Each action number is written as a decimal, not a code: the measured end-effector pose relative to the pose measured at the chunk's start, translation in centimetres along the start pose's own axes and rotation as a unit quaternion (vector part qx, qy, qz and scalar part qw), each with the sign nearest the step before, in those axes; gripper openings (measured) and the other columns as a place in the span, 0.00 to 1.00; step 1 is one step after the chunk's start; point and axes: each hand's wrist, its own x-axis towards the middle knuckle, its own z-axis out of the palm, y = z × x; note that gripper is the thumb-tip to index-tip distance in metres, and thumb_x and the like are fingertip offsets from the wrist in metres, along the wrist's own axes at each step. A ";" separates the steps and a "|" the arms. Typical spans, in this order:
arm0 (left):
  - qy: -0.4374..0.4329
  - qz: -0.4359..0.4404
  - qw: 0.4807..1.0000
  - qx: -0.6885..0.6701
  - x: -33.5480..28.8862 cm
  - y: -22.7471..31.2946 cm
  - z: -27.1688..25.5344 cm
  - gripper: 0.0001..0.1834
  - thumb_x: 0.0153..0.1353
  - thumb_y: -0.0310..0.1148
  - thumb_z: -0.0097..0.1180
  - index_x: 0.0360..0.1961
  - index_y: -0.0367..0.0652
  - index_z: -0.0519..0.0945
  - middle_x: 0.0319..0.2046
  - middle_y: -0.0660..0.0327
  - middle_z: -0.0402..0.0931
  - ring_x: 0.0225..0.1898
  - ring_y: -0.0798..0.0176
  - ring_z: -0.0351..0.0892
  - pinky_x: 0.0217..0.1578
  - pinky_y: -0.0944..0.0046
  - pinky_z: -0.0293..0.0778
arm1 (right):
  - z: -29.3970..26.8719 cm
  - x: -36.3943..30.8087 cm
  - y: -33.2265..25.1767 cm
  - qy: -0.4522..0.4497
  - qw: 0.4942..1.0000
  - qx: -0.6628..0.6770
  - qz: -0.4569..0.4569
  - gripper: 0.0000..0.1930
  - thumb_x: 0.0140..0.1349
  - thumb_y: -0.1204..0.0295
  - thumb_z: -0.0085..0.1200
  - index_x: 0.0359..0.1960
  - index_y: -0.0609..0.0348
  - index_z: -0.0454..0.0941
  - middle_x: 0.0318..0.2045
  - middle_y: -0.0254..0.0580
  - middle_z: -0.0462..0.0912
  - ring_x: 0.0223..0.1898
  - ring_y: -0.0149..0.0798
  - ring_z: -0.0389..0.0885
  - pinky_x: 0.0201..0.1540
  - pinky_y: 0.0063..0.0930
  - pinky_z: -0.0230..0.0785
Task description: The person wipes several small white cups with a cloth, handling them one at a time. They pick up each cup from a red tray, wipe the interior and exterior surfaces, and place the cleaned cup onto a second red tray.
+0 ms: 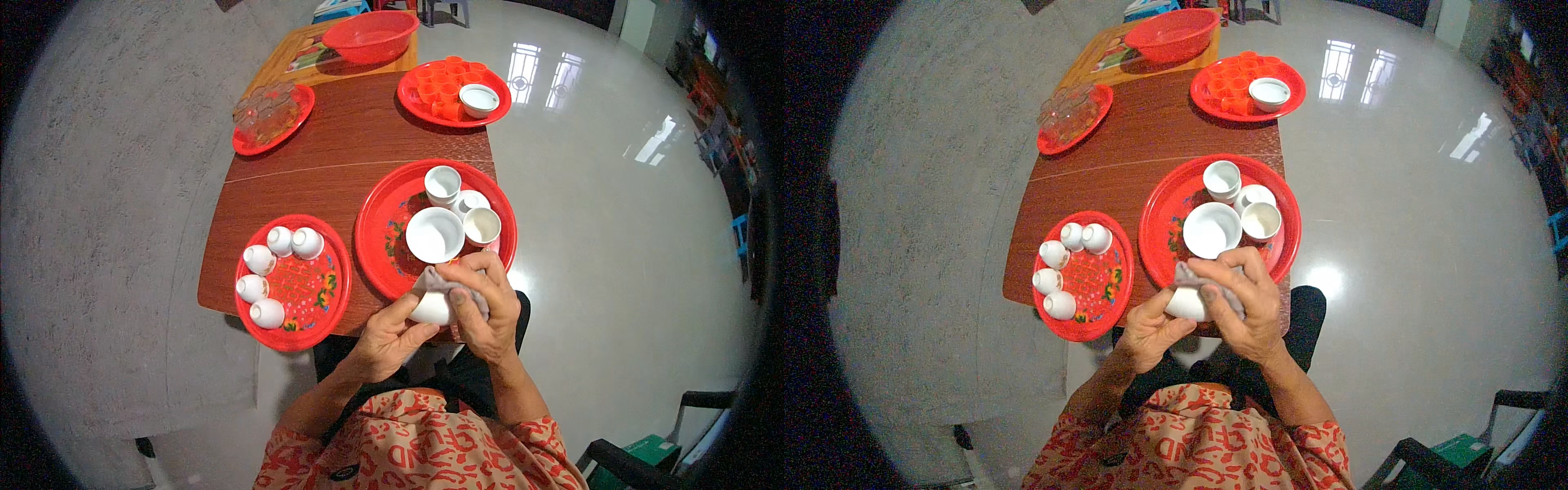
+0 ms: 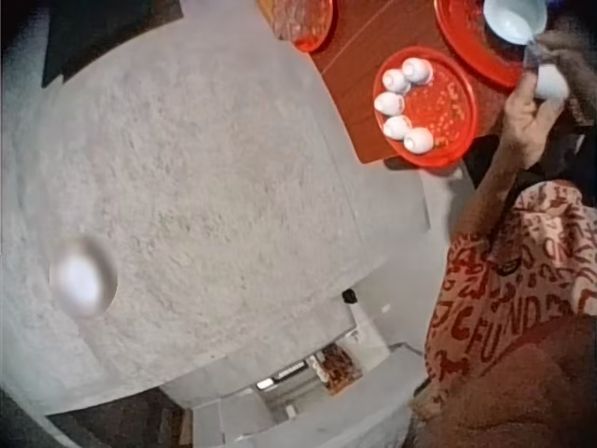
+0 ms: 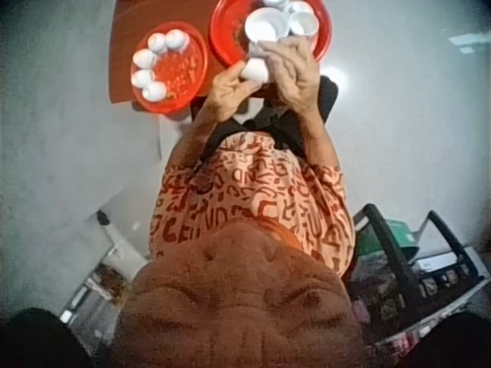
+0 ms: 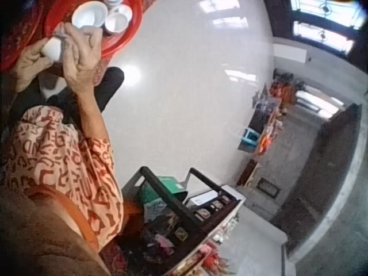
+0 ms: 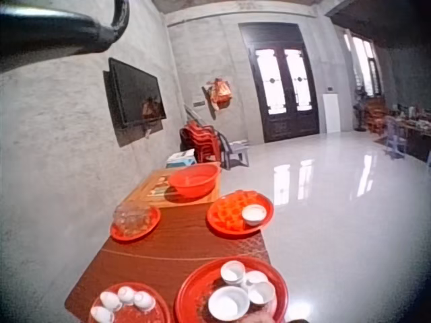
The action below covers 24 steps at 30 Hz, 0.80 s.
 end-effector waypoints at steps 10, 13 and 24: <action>0.030 0.036 0.991 -0.127 0.2 -0.9 0.0 0.23 0.63 0.22 0.48 0.59 0.36 0.62 0.52 0.56 0.70 0.53 0.66 0.69 0.55 0.65 0.65 | 0.7 -0.7 -0.3 0.016 0.984 -0.109 -0.141 0.23 0.42 0.78 0.62 0.45 0.56 0.80 0.30 0.39 0.70 0.30 0.37 0.67 0.32 0.28 0.62; 0.019 0.035 0.998 -0.051 -0.1 -0.4 -0.1 0.24 0.63 0.22 0.48 0.60 0.36 0.61 0.52 0.58 0.70 0.53 0.67 0.68 0.55 0.66 0.64 | 0.6 -0.6 -0.7 0.023 0.975 -0.115 -0.189 0.23 0.40 0.78 0.62 0.44 0.56 0.81 0.30 0.37 0.69 0.29 0.36 0.66 0.30 0.27 0.60; -0.021 0.016 1.000 0.013 -0.8 -0.1 -0.3 0.26 0.62 0.25 0.52 0.61 0.37 0.63 0.50 0.61 0.71 0.51 0.68 0.70 0.54 0.66 0.64 | -0.6 -0.2 -0.3 -0.024 0.995 0.098 0.022 0.14 0.56 0.74 0.53 0.45 0.62 0.79 0.34 0.40 0.70 0.35 0.33 0.70 0.39 0.24 0.65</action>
